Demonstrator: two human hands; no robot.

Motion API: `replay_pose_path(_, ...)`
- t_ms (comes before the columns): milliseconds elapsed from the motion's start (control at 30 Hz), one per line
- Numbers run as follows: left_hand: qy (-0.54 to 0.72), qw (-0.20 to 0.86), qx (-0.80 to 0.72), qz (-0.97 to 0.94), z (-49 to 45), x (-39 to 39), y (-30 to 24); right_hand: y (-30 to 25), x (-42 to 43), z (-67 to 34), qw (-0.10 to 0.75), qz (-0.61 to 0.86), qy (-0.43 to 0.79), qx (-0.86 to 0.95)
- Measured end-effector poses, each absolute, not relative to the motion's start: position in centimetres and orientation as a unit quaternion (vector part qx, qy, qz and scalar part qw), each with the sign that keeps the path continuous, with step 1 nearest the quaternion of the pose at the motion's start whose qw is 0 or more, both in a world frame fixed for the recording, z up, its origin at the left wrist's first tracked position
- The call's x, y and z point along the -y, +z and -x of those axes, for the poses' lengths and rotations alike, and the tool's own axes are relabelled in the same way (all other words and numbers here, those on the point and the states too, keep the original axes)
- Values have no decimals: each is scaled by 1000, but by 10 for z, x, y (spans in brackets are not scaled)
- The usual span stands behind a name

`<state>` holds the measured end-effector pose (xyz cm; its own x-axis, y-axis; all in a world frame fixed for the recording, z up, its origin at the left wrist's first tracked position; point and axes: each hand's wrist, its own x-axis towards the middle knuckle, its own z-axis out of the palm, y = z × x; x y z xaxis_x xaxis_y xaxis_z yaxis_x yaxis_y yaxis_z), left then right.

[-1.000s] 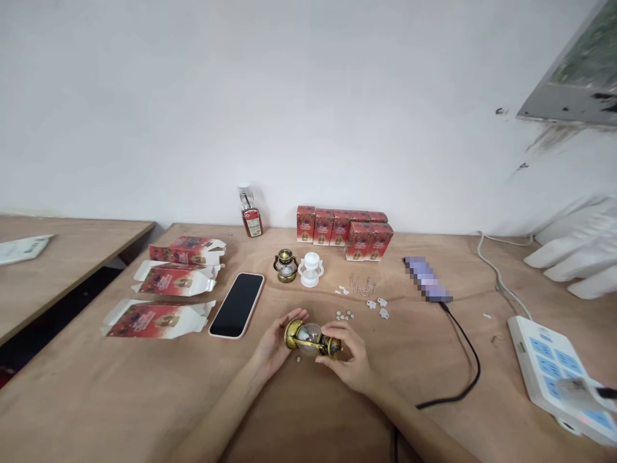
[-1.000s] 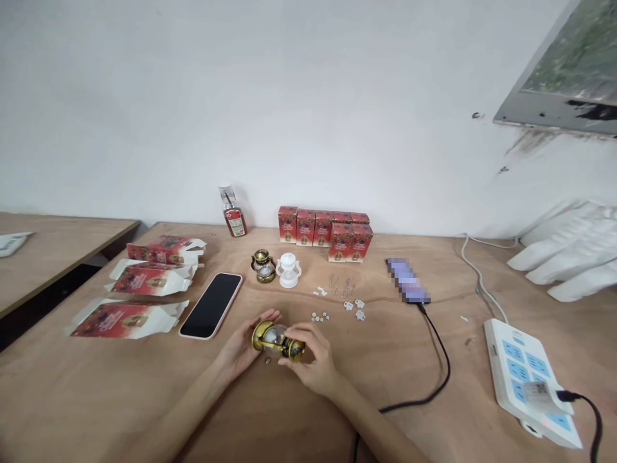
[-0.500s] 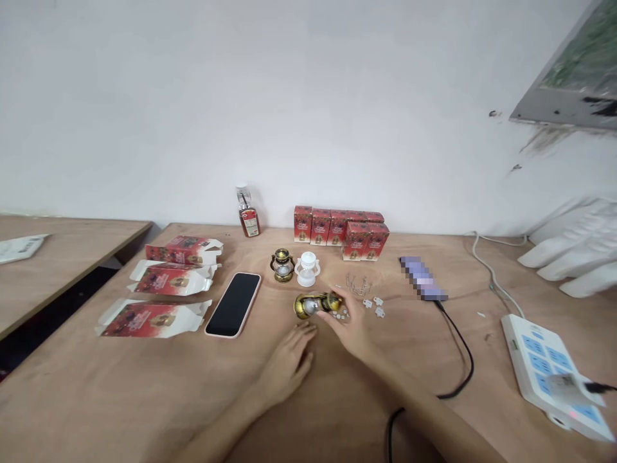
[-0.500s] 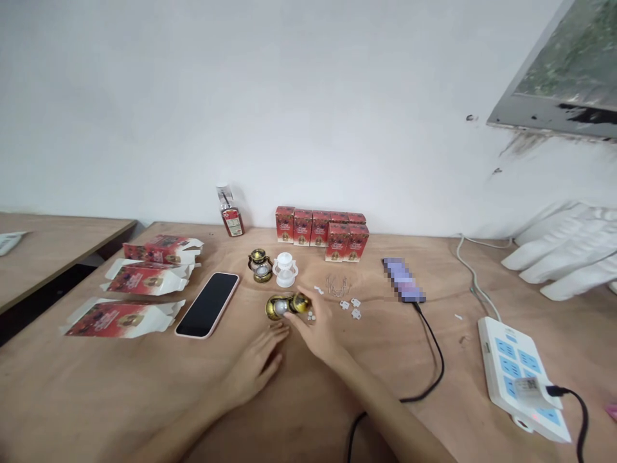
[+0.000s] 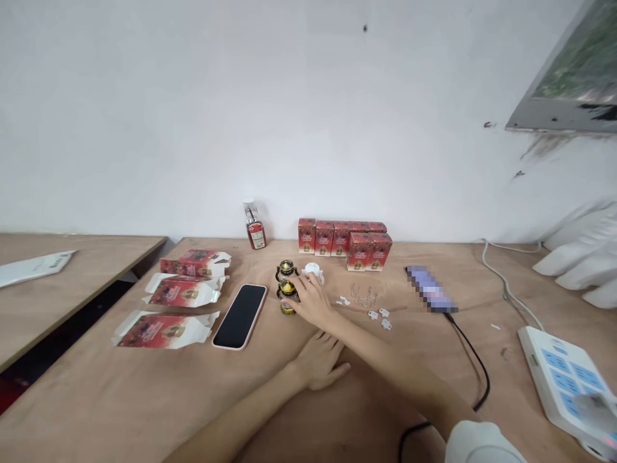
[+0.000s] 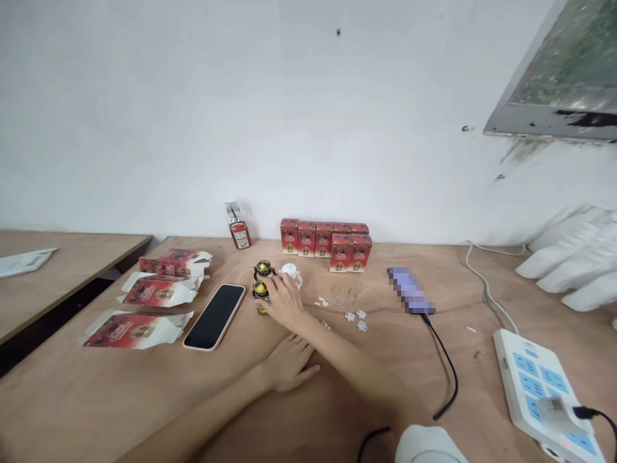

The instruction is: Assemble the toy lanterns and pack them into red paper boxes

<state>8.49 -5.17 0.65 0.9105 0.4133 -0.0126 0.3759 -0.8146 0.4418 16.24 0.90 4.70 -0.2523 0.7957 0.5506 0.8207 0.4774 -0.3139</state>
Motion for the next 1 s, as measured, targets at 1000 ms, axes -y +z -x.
replay_pose_path(1000, 181, 159, -178, -954, -90, 43, -3, 97, -34, -337, 130, 632, -165, 746)
